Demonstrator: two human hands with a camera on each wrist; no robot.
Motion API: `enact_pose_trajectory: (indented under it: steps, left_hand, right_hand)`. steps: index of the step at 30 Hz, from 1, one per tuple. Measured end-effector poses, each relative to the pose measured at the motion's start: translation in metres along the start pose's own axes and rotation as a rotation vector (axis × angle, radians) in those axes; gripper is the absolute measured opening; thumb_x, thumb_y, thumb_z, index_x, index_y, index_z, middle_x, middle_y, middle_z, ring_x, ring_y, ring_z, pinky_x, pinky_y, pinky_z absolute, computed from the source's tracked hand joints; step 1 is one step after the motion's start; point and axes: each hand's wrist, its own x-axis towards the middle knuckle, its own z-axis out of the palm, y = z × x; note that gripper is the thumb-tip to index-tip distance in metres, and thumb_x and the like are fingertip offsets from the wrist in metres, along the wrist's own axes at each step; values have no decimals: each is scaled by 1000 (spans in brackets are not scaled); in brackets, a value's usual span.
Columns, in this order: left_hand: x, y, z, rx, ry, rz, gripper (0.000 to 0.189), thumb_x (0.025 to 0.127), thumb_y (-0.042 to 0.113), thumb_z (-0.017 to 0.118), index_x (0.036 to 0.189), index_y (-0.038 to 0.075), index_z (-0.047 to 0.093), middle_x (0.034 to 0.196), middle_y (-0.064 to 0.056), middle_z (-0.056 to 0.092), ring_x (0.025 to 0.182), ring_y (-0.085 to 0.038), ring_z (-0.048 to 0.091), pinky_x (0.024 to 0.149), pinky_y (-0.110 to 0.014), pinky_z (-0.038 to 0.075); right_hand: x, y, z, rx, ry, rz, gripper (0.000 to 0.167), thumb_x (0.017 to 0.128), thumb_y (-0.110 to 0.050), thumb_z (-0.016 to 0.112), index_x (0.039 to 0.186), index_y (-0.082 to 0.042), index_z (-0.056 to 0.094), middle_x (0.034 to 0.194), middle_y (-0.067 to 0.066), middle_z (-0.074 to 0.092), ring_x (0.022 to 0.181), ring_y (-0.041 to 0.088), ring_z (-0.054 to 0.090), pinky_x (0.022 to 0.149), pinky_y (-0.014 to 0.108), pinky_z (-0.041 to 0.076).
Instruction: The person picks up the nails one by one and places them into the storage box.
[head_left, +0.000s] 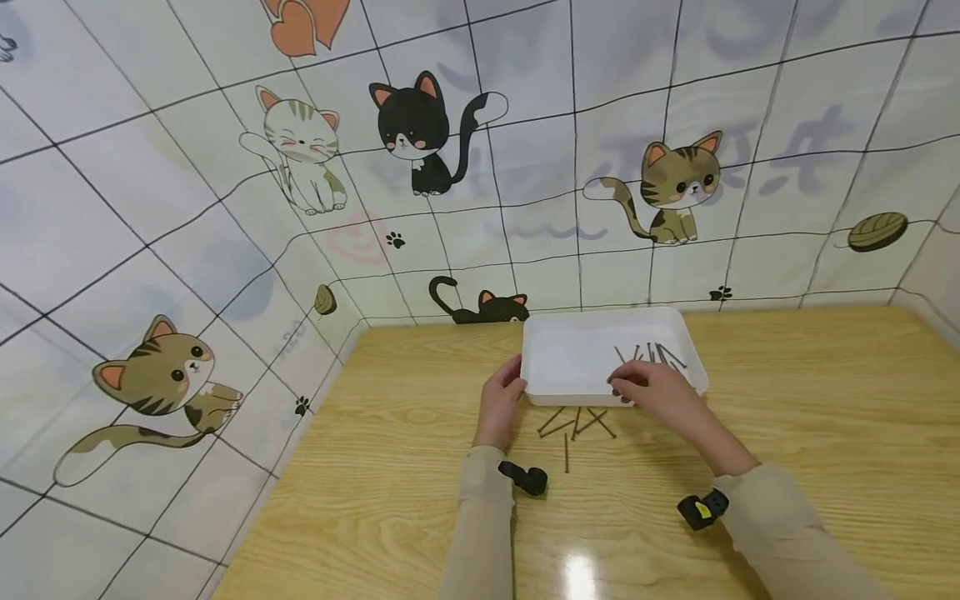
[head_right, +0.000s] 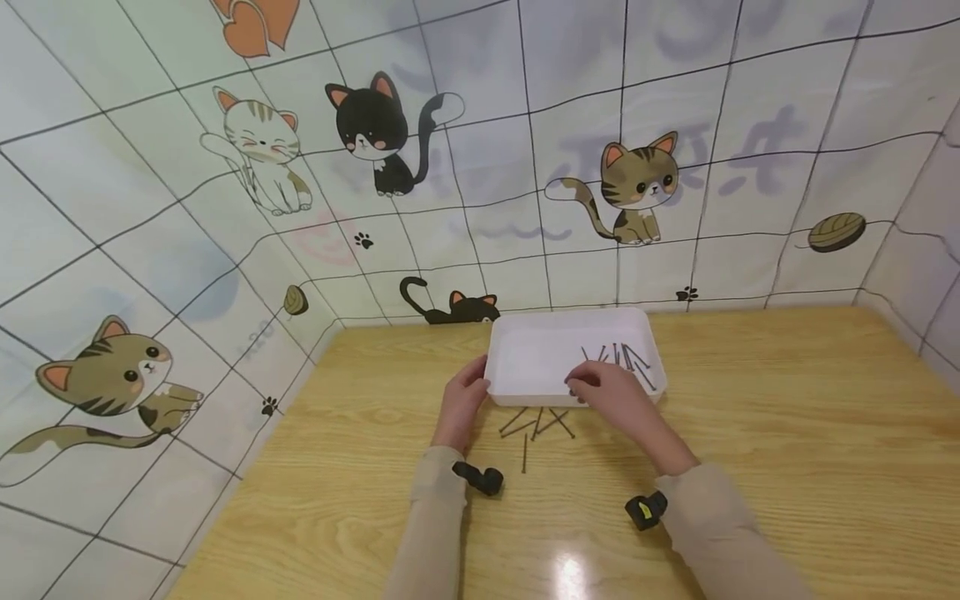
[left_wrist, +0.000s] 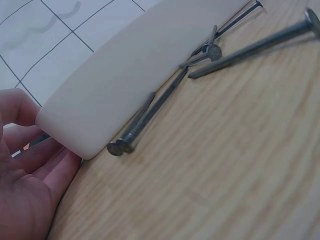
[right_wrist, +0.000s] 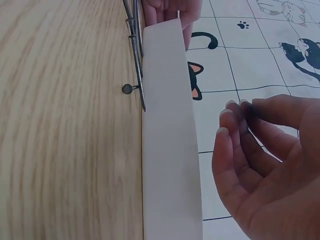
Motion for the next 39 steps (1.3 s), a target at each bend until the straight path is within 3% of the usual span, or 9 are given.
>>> enact_pose_trajectory:
  steps: [8, 12, 21, 24, 30, 39]
  left_hand:
    - [1, -1, -2, -21, -5, -3, 45, 84, 4, 49, 128, 13, 50, 126, -2, 51, 116, -15, 45, 94, -33, 37]
    - [1, -1, 0, -23, -7, -7, 45, 85, 4, 49, 128, 13, 50, 126, -2, 51, 116, -15, 45, 94, -33, 37]
    - [0, -1, -1, -3, -3, -7, 46, 84, 6, 49, 129, 12, 50, 127, -2, 51, 116, -15, 45, 93, -33, 38]
    - [1, 0, -2, -9, -6, -4, 46, 84, 5, 49, 129, 12, 50, 127, -2, 51, 116, -14, 45, 93, -33, 38]
    - [1, 2, -3, -3, -2, -1, 44, 85, 6, 49, 129, 13, 50, 126, -1, 51, 115, -14, 45, 94, -32, 37]
    - [-1, 1, -1, 10, 1, -9, 44, 85, 6, 49, 128, 14, 50, 126, 0, 51, 116, -14, 44, 94, -32, 37]
  right_hand:
    - [-3, 3, 10, 80, -114, -28, 32, 90, -30, 50, 109, -5, 59, 97, 9, 63, 88, 24, 59, 71, 35, 49]
    - [-5, 5, 11, 23, -126, -71, 32, 90, -31, 50, 109, -8, 60, 102, 6, 62, 91, 21, 58, 71, 33, 48]
    - [-10, 7, 11, 43, -148, -38, 30, 89, -20, 53, 113, -4, 58, 102, 13, 61, 72, 19, 60, 61, 33, 50]
    - [-10, 8, 11, 1, -128, -58, 28, 89, -20, 54, 112, -6, 59, 103, 11, 61, 77, 20, 60, 61, 32, 48]
    - [-10, 5, 10, -143, -86, -131, 24, 87, -18, 56, 108, -10, 63, 103, 3, 63, 91, 19, 58, 77, 39, 45]
    - [-11, 10, 14, -222, -193, -119, 30, 84, -15, 59, 113, -7, 60, 108, 6, 61, 98, 25, 55, 83, 43, 43]
